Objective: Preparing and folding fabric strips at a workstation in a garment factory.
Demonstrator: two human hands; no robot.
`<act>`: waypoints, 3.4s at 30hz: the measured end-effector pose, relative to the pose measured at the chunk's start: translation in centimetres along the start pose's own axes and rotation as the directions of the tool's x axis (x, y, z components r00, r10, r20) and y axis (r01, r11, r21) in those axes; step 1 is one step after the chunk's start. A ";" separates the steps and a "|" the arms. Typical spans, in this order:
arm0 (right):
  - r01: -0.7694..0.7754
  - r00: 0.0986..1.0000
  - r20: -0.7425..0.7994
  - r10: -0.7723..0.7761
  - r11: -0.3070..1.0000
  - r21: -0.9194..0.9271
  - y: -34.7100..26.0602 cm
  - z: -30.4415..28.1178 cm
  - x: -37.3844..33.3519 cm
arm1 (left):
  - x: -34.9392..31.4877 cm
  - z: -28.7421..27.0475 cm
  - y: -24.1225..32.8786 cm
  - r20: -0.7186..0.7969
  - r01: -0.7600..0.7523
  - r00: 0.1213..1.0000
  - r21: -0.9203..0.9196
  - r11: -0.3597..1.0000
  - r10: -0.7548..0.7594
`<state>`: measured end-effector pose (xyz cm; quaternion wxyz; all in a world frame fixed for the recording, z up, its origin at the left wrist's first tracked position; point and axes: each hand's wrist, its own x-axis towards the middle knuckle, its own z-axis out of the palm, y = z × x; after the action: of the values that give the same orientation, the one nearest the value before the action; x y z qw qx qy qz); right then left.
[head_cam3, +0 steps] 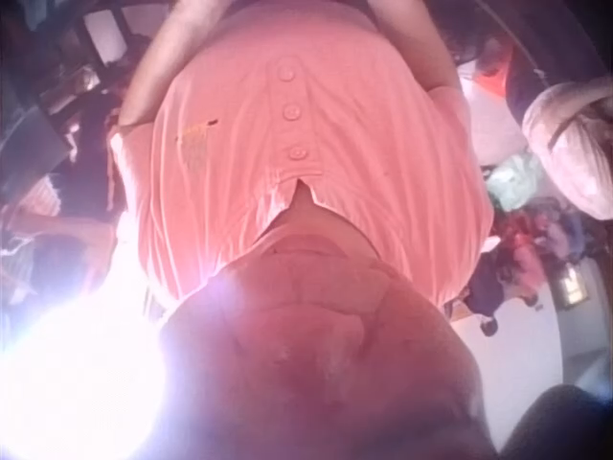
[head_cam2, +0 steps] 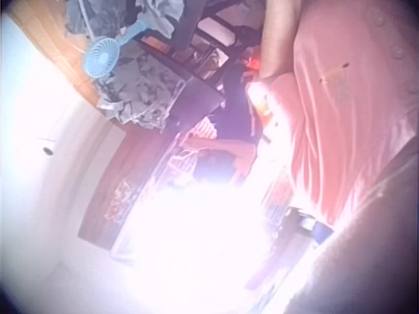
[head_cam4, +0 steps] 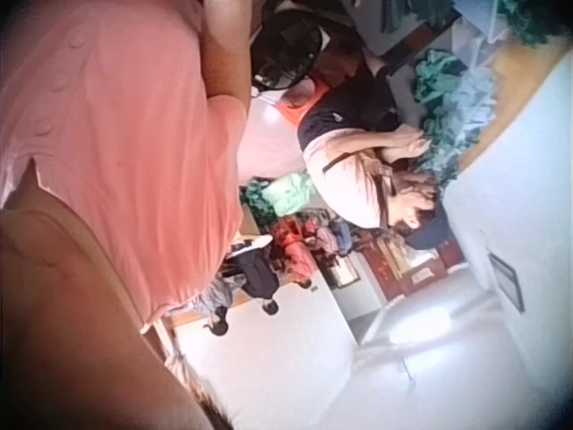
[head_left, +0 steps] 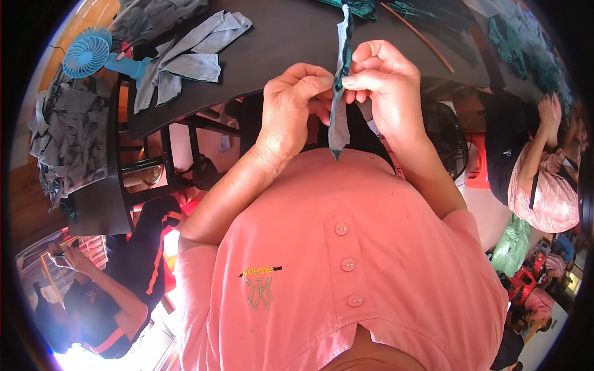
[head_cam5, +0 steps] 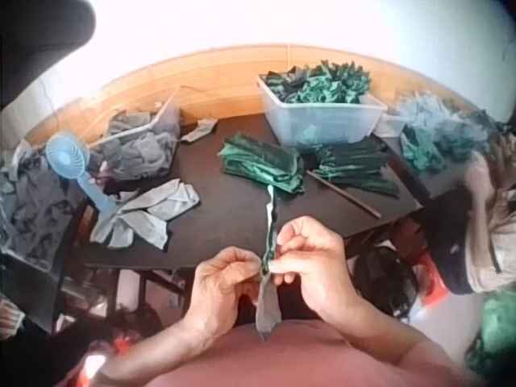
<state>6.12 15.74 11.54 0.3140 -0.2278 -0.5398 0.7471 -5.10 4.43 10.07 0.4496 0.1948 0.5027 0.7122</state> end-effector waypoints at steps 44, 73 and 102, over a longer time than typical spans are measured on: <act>0.303 0.949 -0.103 -0.299 0.952 0.030 0.6 0.4 -0.8 | 1.7 3.3 -0.7 0.104 -0.484 0.869 -0.032 0.875 0.484; 0.612 0.773 0.039 -0.634 0.727 -0.312 2.1 -0.6 -0.7 | 4.5 3.2 -0.9 0.363 -0.715 0.699 0.368 0.595 0.616; 0.364 0.931 0.056 -0.360 0.913 -0.184 3.0 -2.1 -0.4 | 3.0 2.5 -1.4 0.038 -0.349 0.937 0.144 0.926 0.348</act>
<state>7.16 16.16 7.99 0.4177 -0.1450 -0.6451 0.6232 -4.21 8.43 9.37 0.3031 0.3179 0.5091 0.7402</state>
